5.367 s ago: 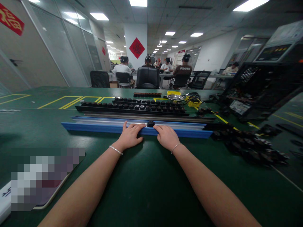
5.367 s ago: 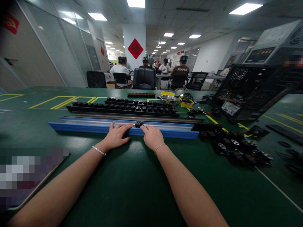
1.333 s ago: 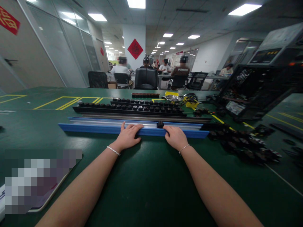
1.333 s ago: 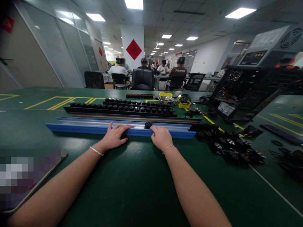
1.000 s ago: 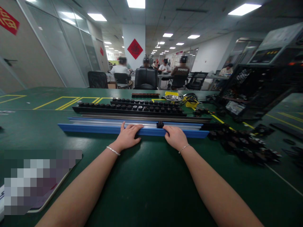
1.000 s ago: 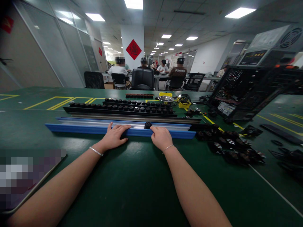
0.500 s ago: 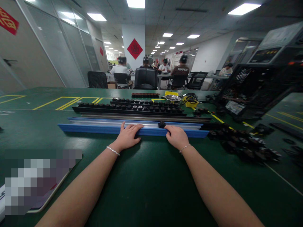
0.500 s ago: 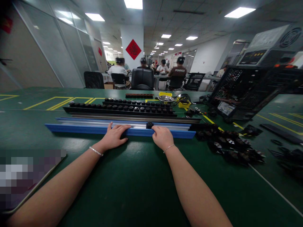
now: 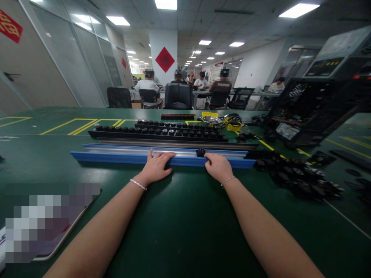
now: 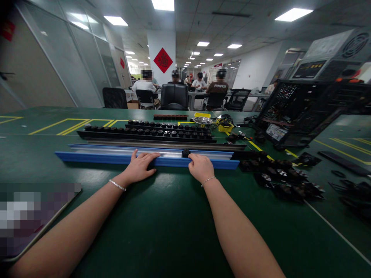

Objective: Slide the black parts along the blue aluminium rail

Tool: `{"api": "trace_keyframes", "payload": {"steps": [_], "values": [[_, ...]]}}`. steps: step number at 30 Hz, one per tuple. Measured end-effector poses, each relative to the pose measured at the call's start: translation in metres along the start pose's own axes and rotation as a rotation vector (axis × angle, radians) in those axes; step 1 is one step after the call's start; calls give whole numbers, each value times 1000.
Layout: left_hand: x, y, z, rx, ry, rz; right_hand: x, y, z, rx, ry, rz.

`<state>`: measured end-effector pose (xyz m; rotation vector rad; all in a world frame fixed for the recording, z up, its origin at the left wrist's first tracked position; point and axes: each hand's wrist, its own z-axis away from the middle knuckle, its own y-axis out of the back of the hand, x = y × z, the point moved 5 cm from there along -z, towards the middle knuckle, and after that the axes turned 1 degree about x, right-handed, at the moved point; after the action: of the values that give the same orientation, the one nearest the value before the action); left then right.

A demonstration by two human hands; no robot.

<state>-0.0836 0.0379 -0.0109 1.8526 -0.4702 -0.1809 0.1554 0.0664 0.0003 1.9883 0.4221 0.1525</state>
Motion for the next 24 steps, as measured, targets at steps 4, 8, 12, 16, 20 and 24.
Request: {"api": "trace_keyframes", "payload": {"steps": [4,8,12,16,20,24], "values": [[0,0,0,4,-4,-2,0,0,0,-1,4,2],[0,0,0,-1,0,-11,1,2,0,-4,-9,8],[0,0,0,1,-1,-4,2,4,0,-1,-17,17],[0,0,0,8,-2,-3,3,5,0,8,-19,31],[0,-1,0,4,-2,-6,6,4,0,10,-34,45],[0,-1,-1,-4,5,-13,11,4,1,12,-66,54]]}}
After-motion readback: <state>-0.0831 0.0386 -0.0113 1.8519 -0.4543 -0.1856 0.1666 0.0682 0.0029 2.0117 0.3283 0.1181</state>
